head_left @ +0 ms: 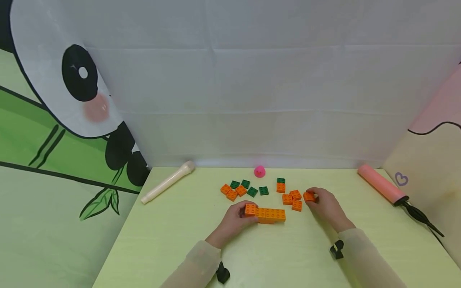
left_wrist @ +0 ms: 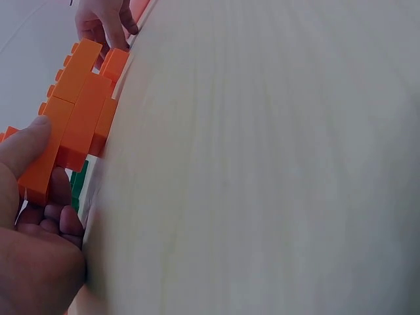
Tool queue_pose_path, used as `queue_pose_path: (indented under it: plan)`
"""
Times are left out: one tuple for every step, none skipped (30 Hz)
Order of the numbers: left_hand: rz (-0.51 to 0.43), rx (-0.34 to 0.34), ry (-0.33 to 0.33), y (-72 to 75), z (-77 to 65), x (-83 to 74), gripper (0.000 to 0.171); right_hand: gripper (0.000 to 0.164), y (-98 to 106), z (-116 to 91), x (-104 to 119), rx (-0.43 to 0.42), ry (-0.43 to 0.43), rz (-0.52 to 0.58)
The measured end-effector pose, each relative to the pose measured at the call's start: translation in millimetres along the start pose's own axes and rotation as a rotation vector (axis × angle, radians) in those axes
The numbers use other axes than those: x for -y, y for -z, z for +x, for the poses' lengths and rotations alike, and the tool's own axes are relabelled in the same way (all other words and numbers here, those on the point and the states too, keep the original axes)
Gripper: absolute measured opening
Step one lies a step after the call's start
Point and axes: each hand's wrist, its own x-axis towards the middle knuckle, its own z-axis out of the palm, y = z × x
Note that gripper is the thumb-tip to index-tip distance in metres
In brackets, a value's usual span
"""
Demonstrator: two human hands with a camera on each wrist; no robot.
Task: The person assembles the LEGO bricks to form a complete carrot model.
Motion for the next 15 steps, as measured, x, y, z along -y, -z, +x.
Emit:
queue_pose_path:
  plan:
    - [0.001,0.0,0.001,-0.2,-0.1,0.1,0.034,0.039,0,-1,0,0.002,-0.003,0.003]
    - [0.003,-0.001,0.001,-0.4,-0.1,0.2,0.034,0.039,1,-1,-1,0.003,-0.007,0.006]
    - [0.003,-0.002,-0.001,-0.6,-0.3,0.0,0.035,0.039,2,-2,-1,0.002,-0.008,0.007]
    - [0.006,-0.003,0.001,-0.7,-0.2,0.1,0.035,0.039,2,-3,-1,0.0,-0.011,0.007]
    - [0.008,-0.005,0.002,-0.7,0.0,0.2,0.035,0.04,3,-4,0,-0.003,-0.012,0.01]
    - [0.008,-0.007,0.002,-0.9,0.0,0.1,0.035,0.04,3,-4,0,-0.009,-0.008,0.012]
    - [0.008,-0.009,0.006,-0.8,-0.3,-0.8,0.035,0.041,4,-5,1,-0.015,0.0,0.015]
    - [0.007,-0.01,0.004,-0.9,-0.4,-1.0,0.035,0.042,5,-7,2,-0.024,0.012,0.018]
    - [0.004,-0.011,0.005,-0.8,-0.3,-1.1,0.035,0.042,5,-8,4,-0.034,0.032,0.024]
    - [0.004,-0.011,0.007,-0.6,0.0,-0.9,0.034,0.042,5,-9,6,-0.045,0.053,0.032]
    - [0.004,-0.01,0.006,-0.4,0.3,-0.3,0.035,0.042,6,-11,8,-0.056,0.08,0.041]
    - [0.002,-0.009,0.005,-0.2,0.5,0.0,0.035,0.041,6,-12,11,-0.069,0.106,0.049]
    - [0.002,-0.007,0.004,0.0,0.8,0.5,0.035,0.041,5,-14,13,-0.082,0.128,0.065]
    - [0.002,-0.005,0.003,0.3,1.2,1.4,0.035,0.04,5,-15,16,-0.093,0.149,0.078]
    - [0.001,-0.003,0.007,0.5,1.6,2.1,0.034,0.04,4,-17,19,-0.101,0.167,0.096]
